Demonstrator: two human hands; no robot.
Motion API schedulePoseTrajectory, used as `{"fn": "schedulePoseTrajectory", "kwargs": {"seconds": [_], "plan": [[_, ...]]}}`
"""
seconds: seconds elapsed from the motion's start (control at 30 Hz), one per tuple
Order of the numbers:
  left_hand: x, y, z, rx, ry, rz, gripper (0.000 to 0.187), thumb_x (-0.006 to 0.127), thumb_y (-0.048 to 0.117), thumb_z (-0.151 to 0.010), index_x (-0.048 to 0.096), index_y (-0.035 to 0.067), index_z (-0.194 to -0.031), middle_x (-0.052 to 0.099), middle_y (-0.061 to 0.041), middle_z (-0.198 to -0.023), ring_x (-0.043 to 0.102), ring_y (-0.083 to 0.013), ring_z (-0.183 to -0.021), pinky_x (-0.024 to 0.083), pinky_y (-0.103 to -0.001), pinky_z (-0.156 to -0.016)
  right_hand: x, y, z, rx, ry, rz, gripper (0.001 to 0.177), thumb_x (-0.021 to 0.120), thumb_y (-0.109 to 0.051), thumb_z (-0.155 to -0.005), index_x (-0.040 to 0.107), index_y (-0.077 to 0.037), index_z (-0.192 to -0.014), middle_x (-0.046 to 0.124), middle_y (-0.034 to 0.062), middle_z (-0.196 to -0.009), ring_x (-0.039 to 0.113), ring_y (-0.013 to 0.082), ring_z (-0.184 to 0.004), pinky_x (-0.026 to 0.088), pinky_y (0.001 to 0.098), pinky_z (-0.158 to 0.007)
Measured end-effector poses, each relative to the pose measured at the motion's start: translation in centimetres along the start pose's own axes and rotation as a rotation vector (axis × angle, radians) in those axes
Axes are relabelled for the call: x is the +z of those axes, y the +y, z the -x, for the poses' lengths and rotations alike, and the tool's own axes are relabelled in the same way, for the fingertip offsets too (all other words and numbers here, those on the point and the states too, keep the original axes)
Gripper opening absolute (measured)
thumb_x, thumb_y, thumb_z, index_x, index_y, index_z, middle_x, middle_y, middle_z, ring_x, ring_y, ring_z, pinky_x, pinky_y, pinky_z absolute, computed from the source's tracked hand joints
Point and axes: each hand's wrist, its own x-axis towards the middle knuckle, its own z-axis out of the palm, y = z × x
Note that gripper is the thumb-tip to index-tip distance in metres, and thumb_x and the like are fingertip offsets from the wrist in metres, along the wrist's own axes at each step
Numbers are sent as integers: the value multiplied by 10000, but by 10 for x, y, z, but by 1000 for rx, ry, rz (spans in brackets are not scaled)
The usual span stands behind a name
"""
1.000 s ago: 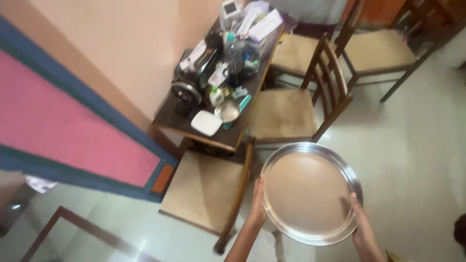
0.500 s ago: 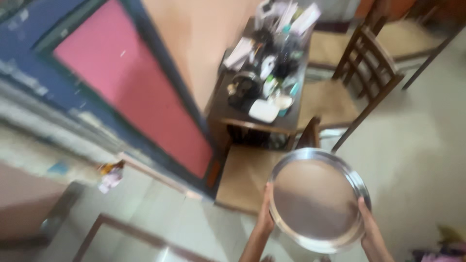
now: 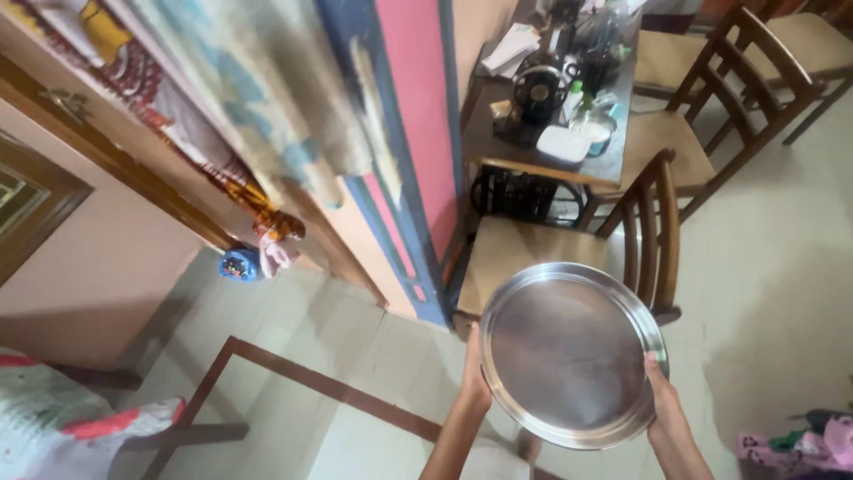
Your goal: The person picks up metal plates from a drying rack and carries them to a table, where they place the plates one by one next to bowls containing food.
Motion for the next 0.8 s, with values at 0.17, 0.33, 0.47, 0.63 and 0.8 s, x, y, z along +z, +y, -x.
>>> {"fn": "schedulePoseTrajectory", "kwargs": {"seconds": [0.17, 0.33, 0.47, 0.63, 0.8], "plan": [[-50, 33, 70, -67, -6, -1, 712, 414, 610, -994, 575, 65, -1421, 636, -119, -1393, 605, -267, -1243, 505, -399, -1065, 32, 62, 79, 20, 52, -7, 734, 557, -545, -965, 494, -17, -1470, 541, 116, -1486, 482, 258, -1370, 356, 428, -1130], [-97, 69, 133, -232, -59, 188, 721, 400, 638, -992, 581, 71, -1398, 616, -160, -1356, 604, -324, -1181, 527, -487, -1004, 67, 97, 156, 79, 23, 39, 789, 529, -566, -970, 497, 54, -1457, 540, 215, -1500, 486, 329, -1387, 362, 471, -1141], [-144, 106, 163, -149, -21, 143, 699, 383, 623, -1005, 557, 85, -1416, 600, -145, -1384, 581, -307, -1228, 513, -468, -1036, 111, 126, 194, 75, 57, 87, 805, 526, -582, -981, 482, 57, -1468, 517, 226, -1518, 472, 344, -1393, 351, 486, -1145], [-226, 170, 197, -51, -241, 58, 735, 363, 616, -1025, 518, 55, -1474, 579, -100, -1440, 530, -252, -1300, 469, -386, -1094, 189, 180, 250, 213, 109, -76, 877, 546, -612, -935, 428, 55, -1492, 509, 259, -1500, 493, 433, -1366, 407, 603, -1085], [-318, 242, 252, -43, -241, 22, 707, 365, 599, -1017, 525, 65, -1450, 591, -96, -1401, 556, -239, -1257, 463, -393, -1074, 258, 262, 307, 94, 89, -14, 836, 580, -575, -948, 458, 46, -1495, 525, 216, -1499, 502, 350, -1355, 386, 483, -1117]]}}
